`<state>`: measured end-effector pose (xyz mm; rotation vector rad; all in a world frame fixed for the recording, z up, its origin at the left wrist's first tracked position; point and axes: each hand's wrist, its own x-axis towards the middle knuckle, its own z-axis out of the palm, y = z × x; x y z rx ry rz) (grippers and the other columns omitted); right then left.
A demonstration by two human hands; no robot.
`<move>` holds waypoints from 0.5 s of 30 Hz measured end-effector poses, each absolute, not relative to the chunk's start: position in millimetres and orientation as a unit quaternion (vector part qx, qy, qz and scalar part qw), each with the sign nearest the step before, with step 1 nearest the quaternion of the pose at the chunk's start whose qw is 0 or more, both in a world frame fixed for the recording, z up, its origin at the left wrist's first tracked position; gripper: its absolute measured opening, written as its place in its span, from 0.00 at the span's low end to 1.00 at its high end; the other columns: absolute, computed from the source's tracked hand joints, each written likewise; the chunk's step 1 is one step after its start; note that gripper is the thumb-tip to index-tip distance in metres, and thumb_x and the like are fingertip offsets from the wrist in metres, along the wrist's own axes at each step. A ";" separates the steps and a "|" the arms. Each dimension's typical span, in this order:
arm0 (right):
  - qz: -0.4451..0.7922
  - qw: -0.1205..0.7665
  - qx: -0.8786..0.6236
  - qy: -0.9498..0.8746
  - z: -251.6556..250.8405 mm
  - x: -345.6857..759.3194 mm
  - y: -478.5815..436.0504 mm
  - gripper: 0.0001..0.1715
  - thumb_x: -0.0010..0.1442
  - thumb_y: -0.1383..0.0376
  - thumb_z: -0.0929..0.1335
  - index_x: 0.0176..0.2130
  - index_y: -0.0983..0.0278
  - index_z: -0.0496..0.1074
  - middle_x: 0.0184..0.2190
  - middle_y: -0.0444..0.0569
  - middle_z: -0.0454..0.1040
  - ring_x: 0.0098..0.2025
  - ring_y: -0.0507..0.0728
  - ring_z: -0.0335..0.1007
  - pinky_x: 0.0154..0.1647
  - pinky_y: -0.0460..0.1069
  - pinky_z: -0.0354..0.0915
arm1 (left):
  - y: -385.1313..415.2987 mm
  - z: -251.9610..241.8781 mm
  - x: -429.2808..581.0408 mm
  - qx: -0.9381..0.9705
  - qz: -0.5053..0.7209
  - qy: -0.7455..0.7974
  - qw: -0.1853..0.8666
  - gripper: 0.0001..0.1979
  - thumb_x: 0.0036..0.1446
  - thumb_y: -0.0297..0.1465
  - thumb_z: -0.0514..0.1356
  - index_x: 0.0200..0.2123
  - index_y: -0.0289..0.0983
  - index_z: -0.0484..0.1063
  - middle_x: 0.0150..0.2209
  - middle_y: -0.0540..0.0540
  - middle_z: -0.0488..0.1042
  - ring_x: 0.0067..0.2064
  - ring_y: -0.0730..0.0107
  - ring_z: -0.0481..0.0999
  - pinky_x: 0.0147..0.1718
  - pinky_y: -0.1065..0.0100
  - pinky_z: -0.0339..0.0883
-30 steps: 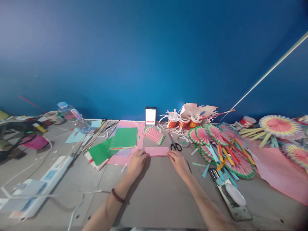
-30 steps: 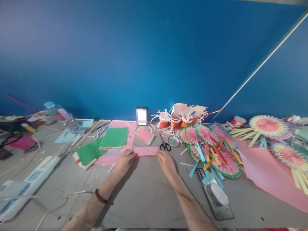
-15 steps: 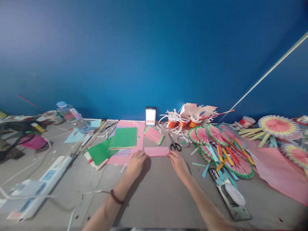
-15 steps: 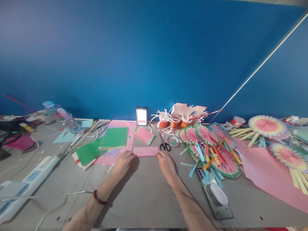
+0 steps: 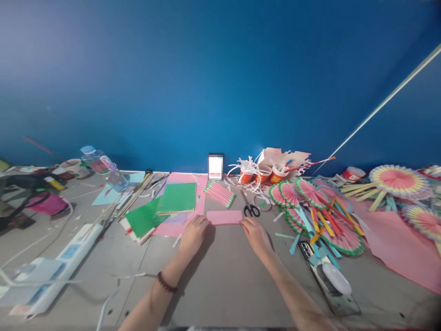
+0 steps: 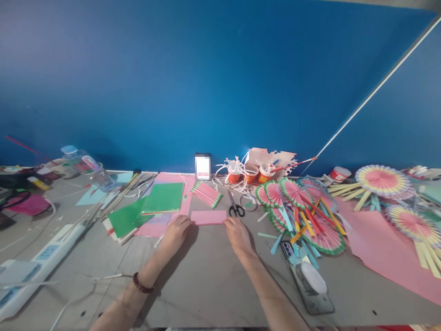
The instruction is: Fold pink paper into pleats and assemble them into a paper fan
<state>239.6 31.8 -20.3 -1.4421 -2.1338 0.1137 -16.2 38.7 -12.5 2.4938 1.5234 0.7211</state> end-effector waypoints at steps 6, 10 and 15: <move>0.029 0.265 -0.546 -0.795 -17.1 237.2 30.2 0.16 0.58 0.77 0.61 0.35 0.64 0.74 0.33 0.49 0.75 0.39 0.56 0.70 0.42 0.49 0.66 | 39.6 -16.6 -14.2 0.819 0.257 0.508 0.074 0.10 0.61 0.23 0.51 0.32 0.36 0.71 0.33 0.45 0.71 0.38 0.66 0.69 0.37 0.65 0.64; 0.029 0.264 -0.546 -0.795 -15.4 236.3 29.1 0.16 0.59 0.78 0.60 0.34 0.63 0.73 0.33 0.49 0.74 0.39 0.55 0.69 0.43 0.49 0.65 | 41.5 -19.7 -14.4 0.821 0.256 0.506 0.067 0.11 0.62 0.23 0.50 0.31 0.36 0.70 0.32 0.46 0.71 0.36 0.66 0.69 0.35 0.66 0.63; 0.020 0.261 -0.548 -0.794 -14.8 234.6 27.8 0.15 0.58 0.79 0.61 0.34 0.64 0.72 0.33 0.48 0.74 0.38 0.55 0.69 0.42 0.48 0.65 | 41.7 -20.9 -14.7 0.818 0.261 0.508 0.071 0.12 0.62 0.24 0.50 0.30 0.37 0.71 0.32 0.46 0.71 0.36 0.66 0.69 0.34 0.66 0.63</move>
